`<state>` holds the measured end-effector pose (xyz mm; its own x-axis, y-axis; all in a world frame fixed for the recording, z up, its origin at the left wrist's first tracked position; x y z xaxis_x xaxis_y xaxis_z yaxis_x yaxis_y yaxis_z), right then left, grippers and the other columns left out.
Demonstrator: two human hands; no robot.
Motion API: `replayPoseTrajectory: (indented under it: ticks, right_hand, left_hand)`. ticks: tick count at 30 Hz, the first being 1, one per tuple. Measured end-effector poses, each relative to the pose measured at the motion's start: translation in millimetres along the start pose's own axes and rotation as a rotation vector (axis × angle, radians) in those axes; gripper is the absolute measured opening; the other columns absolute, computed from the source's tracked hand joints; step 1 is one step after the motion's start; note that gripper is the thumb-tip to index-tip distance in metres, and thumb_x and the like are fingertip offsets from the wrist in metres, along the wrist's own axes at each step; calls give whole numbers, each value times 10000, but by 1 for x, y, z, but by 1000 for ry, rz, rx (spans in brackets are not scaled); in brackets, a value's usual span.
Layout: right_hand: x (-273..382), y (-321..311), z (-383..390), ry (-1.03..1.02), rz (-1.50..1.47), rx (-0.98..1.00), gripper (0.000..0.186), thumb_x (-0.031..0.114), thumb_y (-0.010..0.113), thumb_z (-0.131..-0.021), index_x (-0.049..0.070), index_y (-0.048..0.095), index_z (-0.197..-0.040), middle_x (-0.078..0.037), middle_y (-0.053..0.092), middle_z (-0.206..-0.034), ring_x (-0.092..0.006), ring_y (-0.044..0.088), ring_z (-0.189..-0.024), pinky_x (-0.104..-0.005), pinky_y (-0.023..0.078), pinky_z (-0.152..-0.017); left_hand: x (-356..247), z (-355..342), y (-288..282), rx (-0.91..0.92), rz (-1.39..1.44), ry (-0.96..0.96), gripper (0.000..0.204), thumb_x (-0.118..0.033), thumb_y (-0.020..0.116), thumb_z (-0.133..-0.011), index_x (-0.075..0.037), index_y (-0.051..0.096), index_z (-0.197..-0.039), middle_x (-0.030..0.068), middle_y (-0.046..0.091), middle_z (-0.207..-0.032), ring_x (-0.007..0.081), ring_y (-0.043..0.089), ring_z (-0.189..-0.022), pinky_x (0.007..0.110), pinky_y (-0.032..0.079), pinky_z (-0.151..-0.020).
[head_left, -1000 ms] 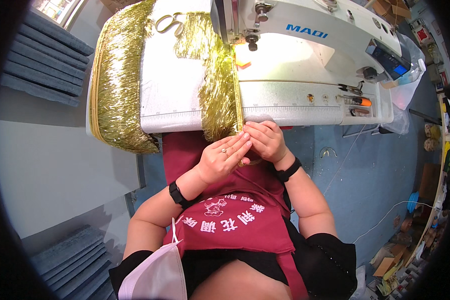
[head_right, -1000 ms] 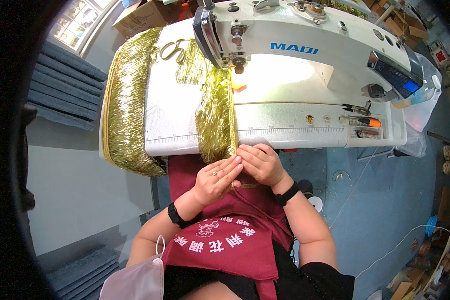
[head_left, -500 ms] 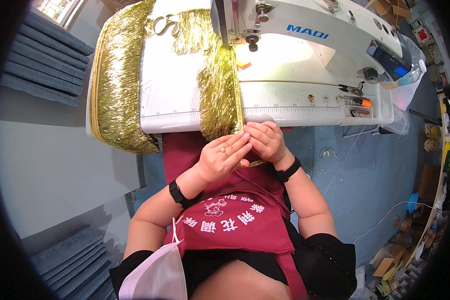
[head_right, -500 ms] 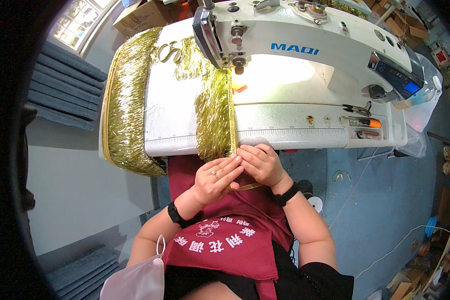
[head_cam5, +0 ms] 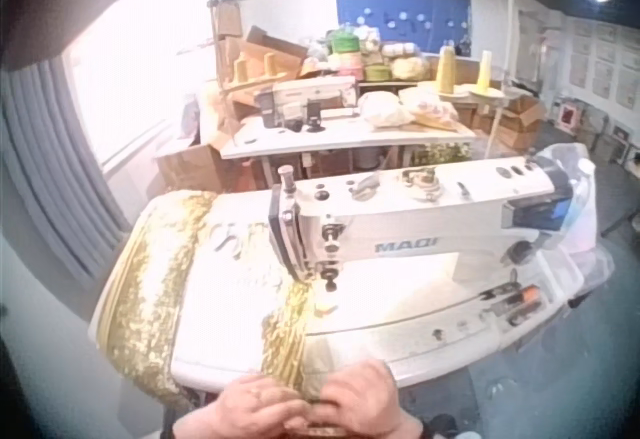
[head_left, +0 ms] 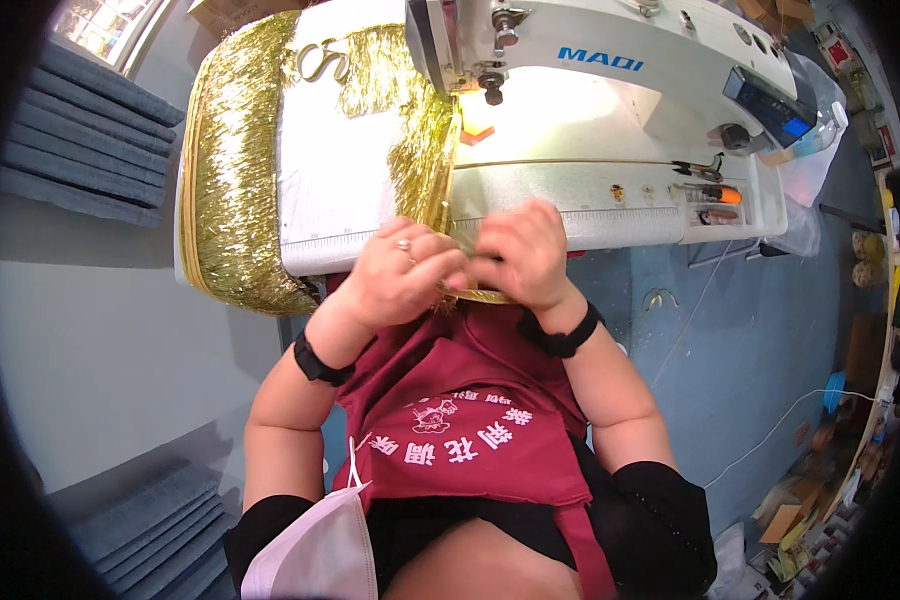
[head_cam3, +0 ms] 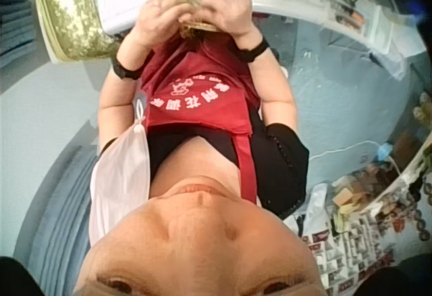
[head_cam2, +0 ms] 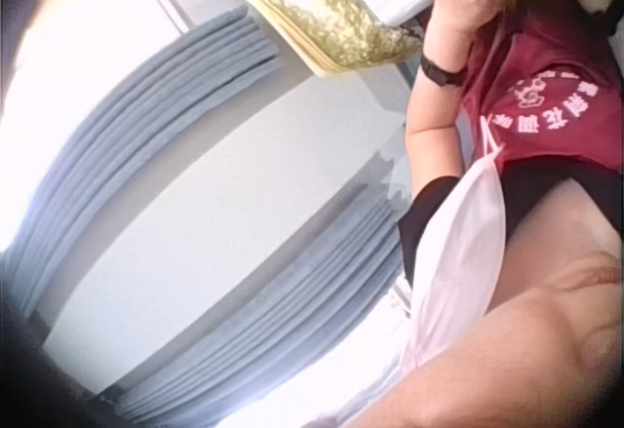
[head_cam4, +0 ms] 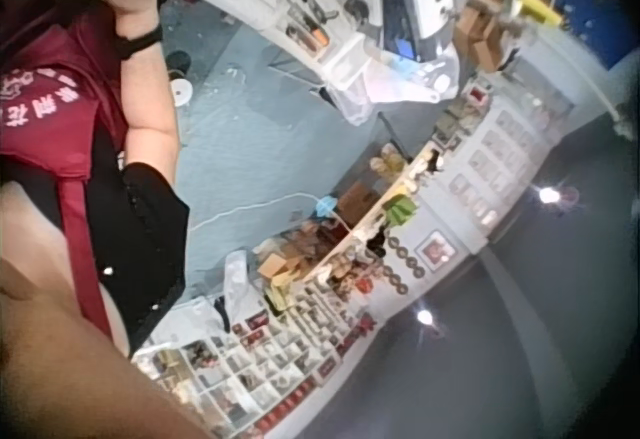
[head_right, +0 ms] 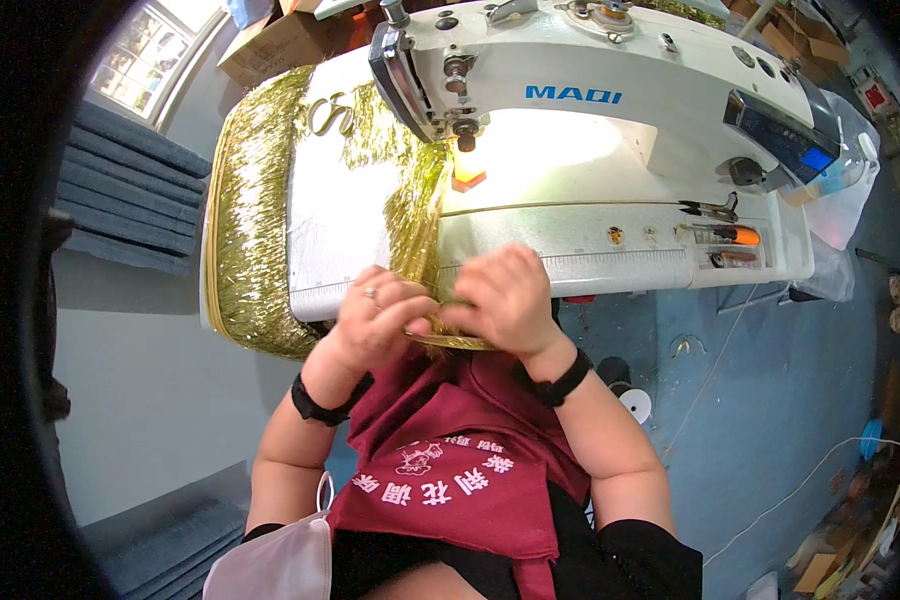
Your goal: The person sews a gold tinsel-like fabric using a sewing machine. They guide the material under the needle, trim excess threads with scissors, and adjust the fabric repeatedly to continue stitching.
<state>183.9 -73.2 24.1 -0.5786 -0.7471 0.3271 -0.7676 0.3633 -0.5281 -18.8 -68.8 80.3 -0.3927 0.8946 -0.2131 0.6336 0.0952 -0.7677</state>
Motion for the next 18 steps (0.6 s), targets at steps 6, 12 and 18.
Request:
replayPoseTrajectory:
  ticks: [6,12,18]
  right_hand:
    - [4,102,-5,321,580,322,476,343,631,-985,61,576,-1364,-158,587,-1436,-362,546,-1298,-514,391,-1127]
    - [63,177,103,474,-381,519,388,272,567,-1029,114,547,-1383,-112,582,-1428,-266,551,-1300,-413,422,-1107]
    - [47,182,182,911,-1407,583,331,201,503,-1073,168,519,-1402,-66,576,-1420,-169,555,-1302,-311,453,-1087]
  left_hand:
    - [13,-4,-16,90,79,35,184,-251,714,-931,-73,692,-970,60,692,-927,248,666,-777,387,510,-731]
    - [-4,14,49,409,216,90,175,-212,724,-871,-69,631,-911,55,629,-827,258,659,-820,381,534,-767]
    - [2,41,66,389,148,43,198,-240,725,-891,-79,674,-993,51,691,-938,245,686,-925,375,537,-805]
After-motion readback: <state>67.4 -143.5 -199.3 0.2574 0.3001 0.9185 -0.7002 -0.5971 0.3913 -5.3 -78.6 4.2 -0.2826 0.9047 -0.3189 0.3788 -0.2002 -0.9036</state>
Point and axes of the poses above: each hand's wrist, its own z-axis away from the middle knuckle, its own y-axis out of the palm, x = y × z, the point moved 2 cm from there along -z, towards the middle knuckle
